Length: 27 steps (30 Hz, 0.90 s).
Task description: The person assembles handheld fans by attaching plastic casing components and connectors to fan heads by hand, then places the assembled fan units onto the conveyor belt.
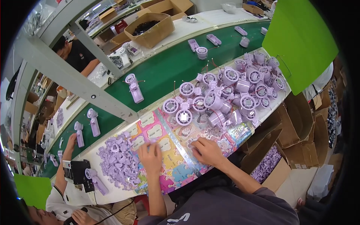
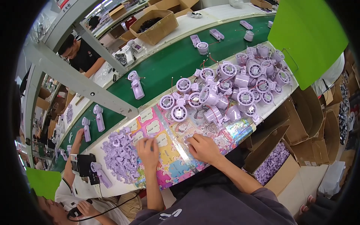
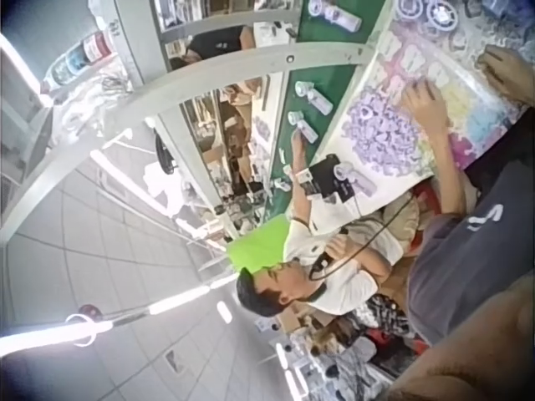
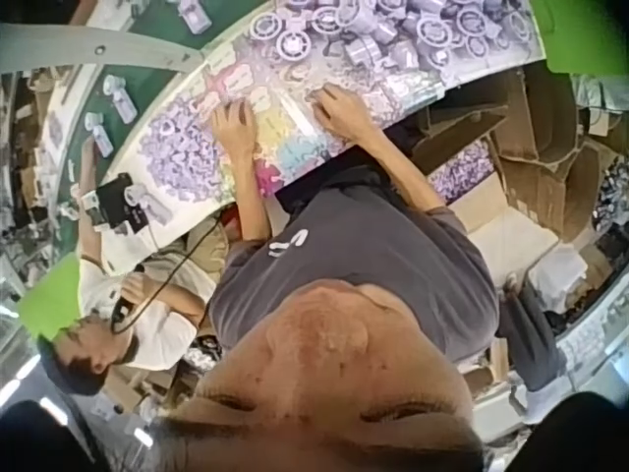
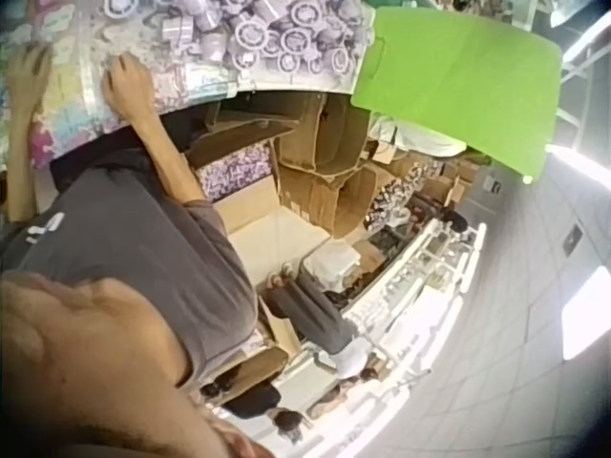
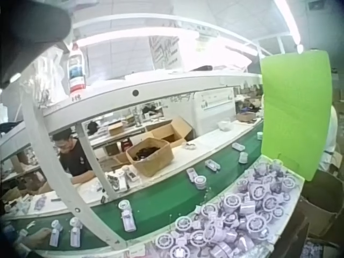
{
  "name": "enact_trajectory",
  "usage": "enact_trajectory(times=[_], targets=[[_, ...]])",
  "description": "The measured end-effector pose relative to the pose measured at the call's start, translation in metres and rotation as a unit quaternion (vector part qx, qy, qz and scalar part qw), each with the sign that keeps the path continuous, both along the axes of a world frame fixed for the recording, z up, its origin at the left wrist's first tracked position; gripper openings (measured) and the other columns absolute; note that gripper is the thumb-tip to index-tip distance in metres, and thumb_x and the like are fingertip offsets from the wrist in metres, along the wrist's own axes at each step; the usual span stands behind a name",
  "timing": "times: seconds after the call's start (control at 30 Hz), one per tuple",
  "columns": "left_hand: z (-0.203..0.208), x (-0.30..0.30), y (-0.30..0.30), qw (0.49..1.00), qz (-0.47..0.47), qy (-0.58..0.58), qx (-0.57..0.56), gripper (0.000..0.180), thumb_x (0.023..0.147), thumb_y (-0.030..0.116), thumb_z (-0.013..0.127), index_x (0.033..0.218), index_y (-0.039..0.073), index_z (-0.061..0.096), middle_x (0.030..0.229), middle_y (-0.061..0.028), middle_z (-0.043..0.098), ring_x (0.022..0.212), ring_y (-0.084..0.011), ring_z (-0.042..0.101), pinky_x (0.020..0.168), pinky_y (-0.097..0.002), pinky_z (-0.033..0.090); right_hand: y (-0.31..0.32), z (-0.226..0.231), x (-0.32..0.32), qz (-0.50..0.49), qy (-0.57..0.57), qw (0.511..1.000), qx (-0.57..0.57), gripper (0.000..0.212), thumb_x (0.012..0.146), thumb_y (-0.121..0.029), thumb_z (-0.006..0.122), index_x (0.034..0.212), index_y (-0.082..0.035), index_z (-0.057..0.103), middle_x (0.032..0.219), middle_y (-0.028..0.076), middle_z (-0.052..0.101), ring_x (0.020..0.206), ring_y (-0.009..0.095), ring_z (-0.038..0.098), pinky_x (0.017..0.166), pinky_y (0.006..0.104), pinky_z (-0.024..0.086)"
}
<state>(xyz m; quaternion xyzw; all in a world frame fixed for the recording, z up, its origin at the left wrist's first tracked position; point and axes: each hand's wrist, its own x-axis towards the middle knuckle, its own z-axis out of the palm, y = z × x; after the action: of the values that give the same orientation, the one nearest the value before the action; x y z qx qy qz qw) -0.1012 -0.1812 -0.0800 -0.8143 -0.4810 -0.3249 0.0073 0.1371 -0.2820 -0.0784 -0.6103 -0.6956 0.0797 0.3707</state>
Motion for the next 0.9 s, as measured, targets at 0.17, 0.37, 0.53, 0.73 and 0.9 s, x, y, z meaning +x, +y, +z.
enact_trajectory(times=[0.17,0.37,0.53,0.73,0.9], targets=[[0.044,0.046,-0.030,0.928,-0.191,-0.121,-0.295,0.039,0.082,0.012,0.077,0.118,0.004,0.064,0.094,-0.0130,0.068,0.087,-0.0319,0.067,0.079,-0.0417,0.053,-0.003,0.009,0.004,0.055,0.050,0.997,-0.001,0.031,0.083,-0.021,0.076,0.111,-0.010,0.066,0.096,0.006,0.065,0.080,0.027,0.068,0.070,0.0390,0.055],[0.074,0.088,0.035,0.921,-0.276,-0.116,-0.248,0.029,0.086,0.010,0.074,0.113,0.002,0.068,0.087,-0.0122,0.070,0.076,-0.0258,0.069,0.072,-0.0364,0.054,-0.001,-0.012,0.012,0.023,0.047,0.999,0.004,0.025,0.088,-0.023,0.075,0.098,-0.004,0.064,0.084,0.010,0.061,0.071,0.031,0.066,0.062,0.0399,0.053],[0.127,0.170,0.138,0.938,-0.294,-0.168,-0.080,0.014,0.087,0.008,0.072,0.100,0.003,0.069,0.086,-0.0115,0.069,0.070,-0.0247,0.065,0.067,-0.0350,0.053,0.006,-0.001,0.007,-0.006,0.076,0.997,-0.032,0.023,0.091,-0.024,0.073,0.095,-0.005,0.062,0.085,0.010,0.061,0.069,0.030,0.066,0.058,0.0398,0.052],[0.097,0.301,0.257,0.948,-0.286,0.129,-0.057,0.056,0.088,0.026,0.073,0.137,0.013,0.049,0.130,-0.0195,0.057,0.112,-0.0349,0.063,0.090,-0.0449,0.055,0.005,-0.002,0.013,0.022,0.133,0.989,-0.065,0.032,0.083,-0.017,0.077,0.113,-0.011,0.069,0.100,0.006,0.065,0.075,0.021,0.069,0.060,0.0330,0.057],[0.042,0.361,0.324,0.936,-0.228,0.147,-0.226,0.082,0.081,0.047,0.079,0.146,0.016,0.041,0.136,-0.0220,0.057,0.124,-0.0408,0.059,0.101,-0.0479,0.051,0.005,-0.002,0.012,0.018,0.125,0.991,-0.035,0.041,0.082,-0.014,0.074,0.122,-0.011,0.064,0.103,0.004,0.060,0.080,0.021,0.068,0.061,0.0340,0.055]])
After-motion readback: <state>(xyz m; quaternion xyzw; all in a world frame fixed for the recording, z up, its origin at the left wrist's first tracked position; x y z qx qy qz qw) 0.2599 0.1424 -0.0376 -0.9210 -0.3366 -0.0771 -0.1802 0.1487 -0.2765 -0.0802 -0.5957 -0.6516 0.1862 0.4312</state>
